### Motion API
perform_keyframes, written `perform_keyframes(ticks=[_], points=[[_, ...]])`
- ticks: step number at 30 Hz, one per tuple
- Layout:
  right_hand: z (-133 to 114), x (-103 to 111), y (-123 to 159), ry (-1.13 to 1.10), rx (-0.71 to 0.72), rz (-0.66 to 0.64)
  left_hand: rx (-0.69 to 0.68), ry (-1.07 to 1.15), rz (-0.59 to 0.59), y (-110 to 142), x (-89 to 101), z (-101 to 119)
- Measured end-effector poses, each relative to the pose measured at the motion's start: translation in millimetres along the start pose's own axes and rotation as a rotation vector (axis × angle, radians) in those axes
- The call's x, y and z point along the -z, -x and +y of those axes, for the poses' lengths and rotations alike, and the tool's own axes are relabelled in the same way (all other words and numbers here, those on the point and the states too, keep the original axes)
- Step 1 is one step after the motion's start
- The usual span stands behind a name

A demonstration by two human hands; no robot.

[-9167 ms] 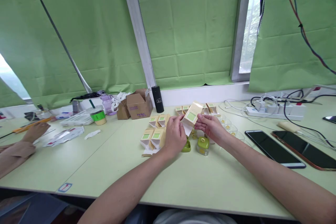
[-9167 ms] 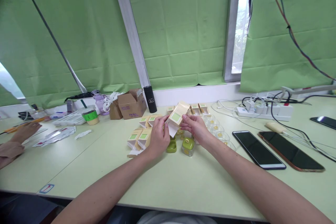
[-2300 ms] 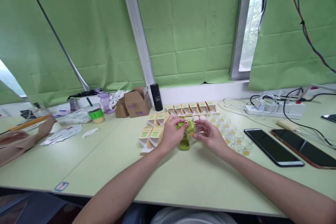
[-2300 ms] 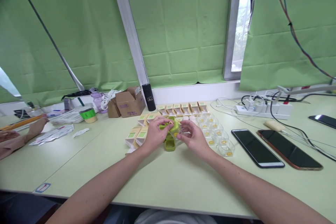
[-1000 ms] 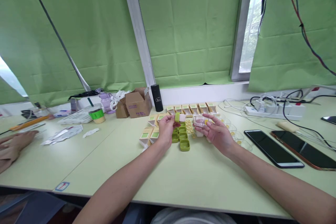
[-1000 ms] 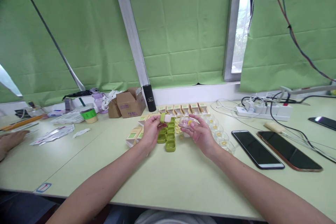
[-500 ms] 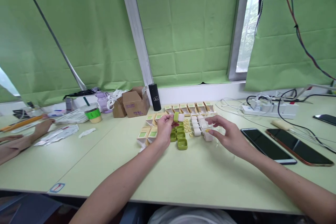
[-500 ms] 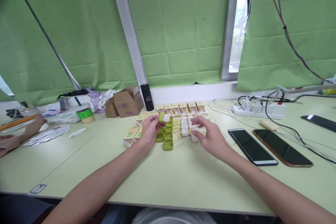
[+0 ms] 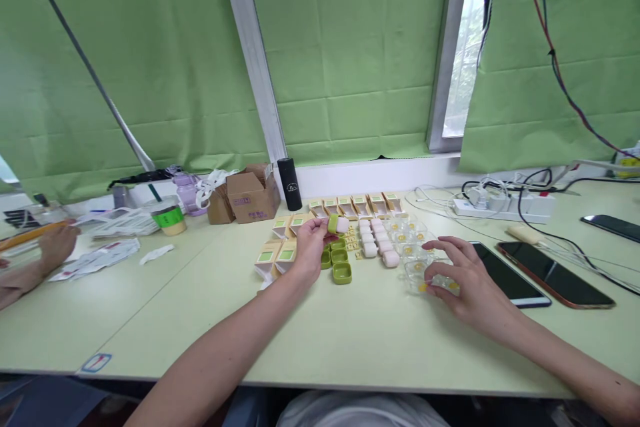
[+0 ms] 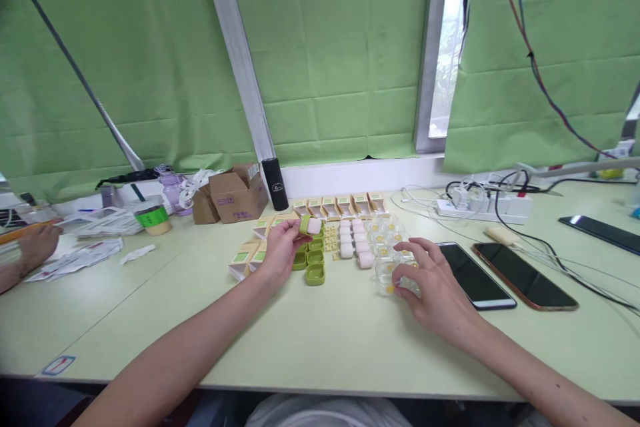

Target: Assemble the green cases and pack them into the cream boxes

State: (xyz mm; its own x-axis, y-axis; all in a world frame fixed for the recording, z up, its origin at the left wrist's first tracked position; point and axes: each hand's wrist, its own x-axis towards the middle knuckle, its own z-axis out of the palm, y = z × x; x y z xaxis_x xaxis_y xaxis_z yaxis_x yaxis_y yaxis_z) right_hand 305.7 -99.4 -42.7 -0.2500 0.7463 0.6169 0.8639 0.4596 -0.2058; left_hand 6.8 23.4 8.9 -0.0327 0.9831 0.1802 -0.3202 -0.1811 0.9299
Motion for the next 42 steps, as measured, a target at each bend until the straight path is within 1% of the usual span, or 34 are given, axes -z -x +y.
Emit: perform_keyframes(ticks=[7, 13, 16, 20, 22, 24, 26, 28, 32, 35, 37, 40, 42], points=[[7, 0, 5, 0.104, -0.014, -0.010, -0.003, -0.002, -0.013, 2, -0.3, 0], [10, -4, 5, 0.124, -0.019, -0.018, 0.002, -0.009, -0.025, 2, -0.1, 1], [9, 0, 2, 0.115, -0.029, -0.001, 0.014, -0.005, -0.026, 4, -1.0, 2], [0, 13, -16, 0.026, 0.010, 0.071, 0.047, 0.016, -0.034, 7, -3.1, 5], [-10, 18, -32, -0.057, 0.058, 0.112, 0.076, 0.024, -0.049, 10, -4.0, 6], [-23, 17, -49, -0.124, 0.099, 0.149, 0.103, 0.031, -0.057, 11, -4.5, 7], [-39, 10, -66, -0.192, 0.152, 0.169, 0.133, 0.039, -0.055, 12, -4.6, 7], [-55, -1, -80, -0.250, 0.206, 0.177, 0.168, 0.048, -0.059, 13, -4.4, 8], [-76, -28, -102, -0.334, 0.242, 0.135, 0.193, 0.067, -0.099, 15, -4.4, 7], [-80, -43, -111, -0.419, 0.221, 0.119, 0.204, 0.081, -0.129, 16, -5.7, 8], [-80, -50, -113, -0.503, 0.203, 0.127, 0.225, 0.085, -0.148, 17, -6.6, 8], [-79, -54, -114, -0.649, 0.171, 0.162, 0.256, 0.059, -0.175, 18, -6.9, 9], [-79, -54, -113, -0.750, 0.103, 0.169, 0.263, 0.021, -0.193, 18, -6.3, 10]])
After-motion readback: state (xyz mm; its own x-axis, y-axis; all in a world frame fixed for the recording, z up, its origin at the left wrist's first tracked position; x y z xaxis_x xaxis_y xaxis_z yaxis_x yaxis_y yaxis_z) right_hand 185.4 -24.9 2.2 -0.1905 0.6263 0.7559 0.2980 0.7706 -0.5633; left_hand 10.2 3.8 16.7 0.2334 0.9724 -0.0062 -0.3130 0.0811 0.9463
